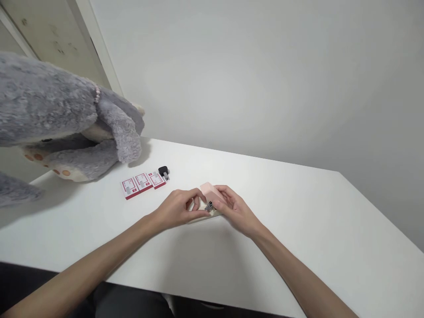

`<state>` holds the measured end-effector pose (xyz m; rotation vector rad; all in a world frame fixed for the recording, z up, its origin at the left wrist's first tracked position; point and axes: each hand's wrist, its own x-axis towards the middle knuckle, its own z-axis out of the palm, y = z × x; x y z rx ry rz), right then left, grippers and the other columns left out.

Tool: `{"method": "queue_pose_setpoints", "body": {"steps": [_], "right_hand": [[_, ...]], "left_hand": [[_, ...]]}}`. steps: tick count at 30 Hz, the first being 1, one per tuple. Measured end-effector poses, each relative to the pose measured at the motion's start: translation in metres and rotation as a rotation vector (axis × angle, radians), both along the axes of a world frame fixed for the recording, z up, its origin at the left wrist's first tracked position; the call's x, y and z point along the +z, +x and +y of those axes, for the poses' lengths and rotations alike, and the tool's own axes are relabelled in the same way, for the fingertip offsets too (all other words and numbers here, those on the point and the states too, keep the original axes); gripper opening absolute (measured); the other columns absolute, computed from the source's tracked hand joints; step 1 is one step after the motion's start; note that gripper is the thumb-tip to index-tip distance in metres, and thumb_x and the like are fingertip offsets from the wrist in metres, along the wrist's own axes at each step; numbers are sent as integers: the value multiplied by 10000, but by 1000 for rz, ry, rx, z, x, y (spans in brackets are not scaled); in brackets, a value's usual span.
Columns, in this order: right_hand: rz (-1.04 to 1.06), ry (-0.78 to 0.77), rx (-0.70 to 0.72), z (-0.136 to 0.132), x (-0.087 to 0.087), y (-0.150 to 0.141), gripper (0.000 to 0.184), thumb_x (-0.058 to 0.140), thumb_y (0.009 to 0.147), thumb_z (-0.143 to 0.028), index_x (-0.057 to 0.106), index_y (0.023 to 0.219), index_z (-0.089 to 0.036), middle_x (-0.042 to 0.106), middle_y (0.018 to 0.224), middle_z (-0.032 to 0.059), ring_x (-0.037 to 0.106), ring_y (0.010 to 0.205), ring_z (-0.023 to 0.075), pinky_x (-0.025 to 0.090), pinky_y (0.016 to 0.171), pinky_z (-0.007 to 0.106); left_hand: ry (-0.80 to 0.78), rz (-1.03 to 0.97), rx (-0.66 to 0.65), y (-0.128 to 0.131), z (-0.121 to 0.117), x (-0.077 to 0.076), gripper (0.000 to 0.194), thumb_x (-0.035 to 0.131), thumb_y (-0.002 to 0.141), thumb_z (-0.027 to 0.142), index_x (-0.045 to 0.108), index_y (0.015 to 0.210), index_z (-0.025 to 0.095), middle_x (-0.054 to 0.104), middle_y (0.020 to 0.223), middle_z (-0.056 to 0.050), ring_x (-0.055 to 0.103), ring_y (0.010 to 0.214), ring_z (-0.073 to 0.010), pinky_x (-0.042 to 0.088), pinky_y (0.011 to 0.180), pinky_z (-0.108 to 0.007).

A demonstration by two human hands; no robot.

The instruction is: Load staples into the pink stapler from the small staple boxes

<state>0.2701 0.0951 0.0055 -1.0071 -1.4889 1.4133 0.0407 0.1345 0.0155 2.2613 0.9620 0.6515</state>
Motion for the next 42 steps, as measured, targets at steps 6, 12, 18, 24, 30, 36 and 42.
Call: {"method": "queue_pose_setpoints", "body": {"steps": [6,12,18,24,30,36,42], "right_hand": [[33,-15,57,-1,1,-2,402,708,987,-528,658,1304,-286,690,1210,85,650,1088,244,529,927,380],[109,-8,97,0,0,0,386,725,987,-498,672,1310,-293,683,1318,96,639,1197,267,514,1008,421],[127,-33,74,2,-1,1,411,750,964,-515,683,1308,-301,700,1325,104,624,1284,297,506,1063,464],[127,-29,100,1,-1,1,411,745,969,-507,679,1316,-297,702,1318,101,641,1250,286,507,1056,449],[141,-23,121,1,-3,1,412,738,980,-479,663,1337,-287,701,1269,98,652,1194,277,518,1009,434],[131,-15,124,1,-3,1,427,737,977,-497,661,1342,-288,706,1291,103,651,1203,279,512,1018,436],[114,-21,123,1,0,0,465,719,981,-534,650,1365,-281,732,1237,108,669,1156,279,524,991,444]], "left_hand": [[100,-16,-44,-1,-5,3,81,633,851,201,612,926,222,620,669,83,501,510,-89,358,565,-233],[312,-102,-86,-1,-3,-5,182,554,825,108,688,900,207,656,690,64,494,529,-76,361,565,-209],[396,-84,-154,-2,-2,-10,288,533,825,79,737,969,220,739,810,50,520,558,-71,367,571,-203],[387,-81,-137,-1,-1,-10,192,552,791,79,680,868,200,674,710,61,466,523,-72,323,543,-217],[360,-61,-154,0,-1,-8,145,557,769,79,618,815,202,642,714,63,437,537,-76,314,547,-224],[360,-59,-156,0,-2,-6,139,582,733,86,584,805,205,644,726,66,443,533,-72,314,542,-224],[332,-53,-163,0,-3,-5,147,593,722,97,569,817,206,645,726,65,459,524,-71,314,531,-219]]}}
